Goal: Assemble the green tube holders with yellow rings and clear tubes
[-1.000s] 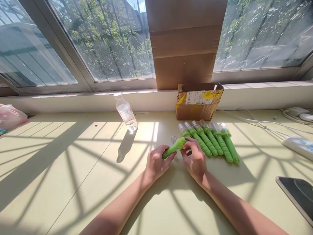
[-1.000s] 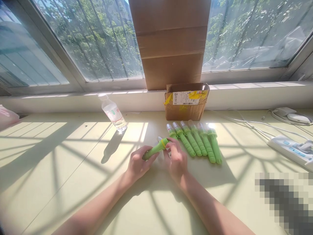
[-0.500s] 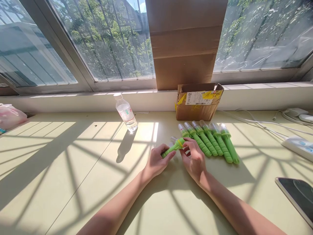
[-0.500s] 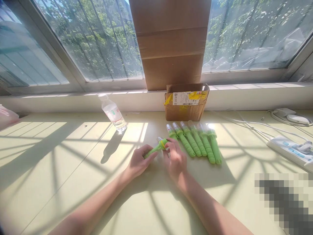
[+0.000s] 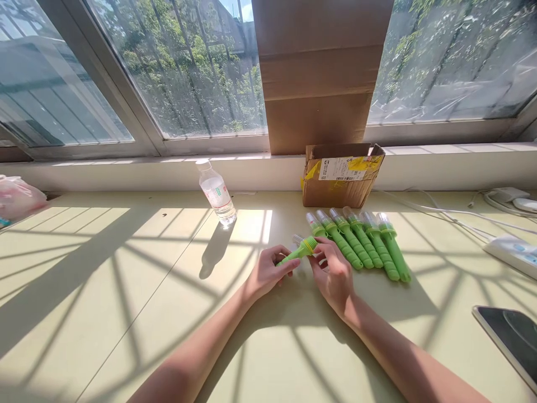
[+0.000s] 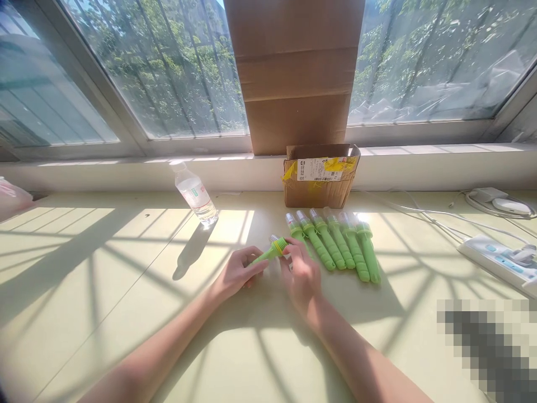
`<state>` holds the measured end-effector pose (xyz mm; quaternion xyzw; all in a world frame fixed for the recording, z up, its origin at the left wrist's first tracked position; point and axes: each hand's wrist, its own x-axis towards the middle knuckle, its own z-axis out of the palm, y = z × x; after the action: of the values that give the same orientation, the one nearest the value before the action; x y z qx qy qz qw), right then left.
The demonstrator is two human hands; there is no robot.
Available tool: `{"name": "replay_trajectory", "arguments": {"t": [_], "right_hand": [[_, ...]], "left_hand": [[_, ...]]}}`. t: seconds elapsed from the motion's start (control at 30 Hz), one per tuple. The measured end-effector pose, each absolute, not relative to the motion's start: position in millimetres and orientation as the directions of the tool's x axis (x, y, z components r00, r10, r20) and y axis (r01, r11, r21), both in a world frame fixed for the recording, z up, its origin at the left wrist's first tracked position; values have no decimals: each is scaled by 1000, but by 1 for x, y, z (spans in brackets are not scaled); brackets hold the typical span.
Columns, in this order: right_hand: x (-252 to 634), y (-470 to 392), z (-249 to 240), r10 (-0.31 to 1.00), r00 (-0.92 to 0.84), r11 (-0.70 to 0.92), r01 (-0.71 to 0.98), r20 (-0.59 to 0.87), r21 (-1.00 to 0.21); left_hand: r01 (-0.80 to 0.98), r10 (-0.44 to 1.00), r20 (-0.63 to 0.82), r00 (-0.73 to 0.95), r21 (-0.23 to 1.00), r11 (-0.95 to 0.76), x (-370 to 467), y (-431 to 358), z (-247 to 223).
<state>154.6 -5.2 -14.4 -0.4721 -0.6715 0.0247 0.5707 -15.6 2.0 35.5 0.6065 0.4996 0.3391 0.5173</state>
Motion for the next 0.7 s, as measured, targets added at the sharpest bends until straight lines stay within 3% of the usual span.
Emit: {"name": "replay_trajectory", "arguments": {"t": [0.13,0.27,0.37,0.53,0.7], "right_hand": [[155,-5,-14,651,96,561,608,753,-562],[155,-4,-14,625,122,551,631,771,-546],[155,-4,-13,632,138,533,637,763,-557],[154,-5,-12,662,120,527,627,740,-574],[154,-5,-13,675,120,517,627,728,-583]], "left_hand": [[303,980,-49,194,953,-12,-12,0,31],[525,957,281,76,804,-279,-9,-4,19],[628,903,418,100,678,-383,-10,-6,11],[615,884,449,132,662,-428,-13,-6,7],[590,929,342,140,725,-356,-12,-6,12]]}}
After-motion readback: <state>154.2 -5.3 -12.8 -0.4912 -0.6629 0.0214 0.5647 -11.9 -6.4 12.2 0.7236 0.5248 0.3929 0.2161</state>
